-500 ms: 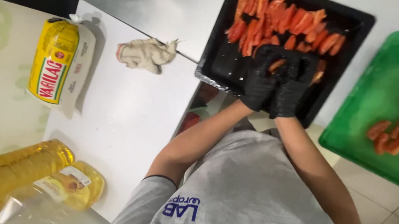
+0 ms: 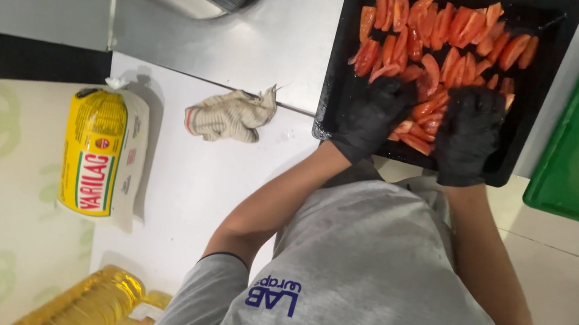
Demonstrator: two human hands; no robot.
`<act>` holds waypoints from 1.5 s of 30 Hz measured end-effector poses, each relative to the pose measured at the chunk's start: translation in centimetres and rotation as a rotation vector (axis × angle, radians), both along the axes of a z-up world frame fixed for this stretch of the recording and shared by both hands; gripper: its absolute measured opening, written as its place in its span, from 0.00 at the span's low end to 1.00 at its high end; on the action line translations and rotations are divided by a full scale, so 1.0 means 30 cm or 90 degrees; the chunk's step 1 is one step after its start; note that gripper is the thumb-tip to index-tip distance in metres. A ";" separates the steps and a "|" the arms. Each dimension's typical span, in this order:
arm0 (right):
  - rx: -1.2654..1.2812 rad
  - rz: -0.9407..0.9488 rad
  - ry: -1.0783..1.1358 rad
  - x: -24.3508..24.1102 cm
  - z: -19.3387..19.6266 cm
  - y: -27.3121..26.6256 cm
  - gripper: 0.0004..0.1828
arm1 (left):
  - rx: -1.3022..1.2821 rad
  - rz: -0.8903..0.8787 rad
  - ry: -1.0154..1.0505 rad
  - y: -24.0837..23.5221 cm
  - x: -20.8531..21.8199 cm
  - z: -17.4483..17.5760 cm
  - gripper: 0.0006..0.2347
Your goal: Cutting tomatoes on a green cutting board and placing them in a tray.
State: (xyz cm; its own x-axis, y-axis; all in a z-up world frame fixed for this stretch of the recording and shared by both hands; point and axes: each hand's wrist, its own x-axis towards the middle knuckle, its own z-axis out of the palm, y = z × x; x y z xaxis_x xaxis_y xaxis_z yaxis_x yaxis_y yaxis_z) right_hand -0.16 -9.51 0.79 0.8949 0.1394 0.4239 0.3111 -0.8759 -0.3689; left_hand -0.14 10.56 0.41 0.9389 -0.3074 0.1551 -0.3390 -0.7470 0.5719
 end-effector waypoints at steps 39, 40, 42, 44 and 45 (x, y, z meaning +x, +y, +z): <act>-0.132 0.095 0.088 -0.090 0.204 -0.107 0.17 | 0.222 0.007 -0.170 0.114 -0.067 0.098 0.20; -0.131 0.094 0.088 -0.088 0.195 -0.120 0.17 | 0.222 0.007 -0.170 0.130 -0.078 0.043 0.20; -0.171 0.050 0.081 -0.086 0.176 -0.145 0.18 | 0.161 -0.056 -0.045 0.161 -0.101 -0.069 0.10; -0.113 0.064 0.110 -0.091 0.127 -0.165 0.19 | 0.146 -0.072 -0.043 0.171 -0.098 -0.014 0.10; -0.055 0.078 0.139 -0.096 0.103 -0.175 0.19 | 0.131 -0.087 -0.042 0.176 -0.098 0.012 0.10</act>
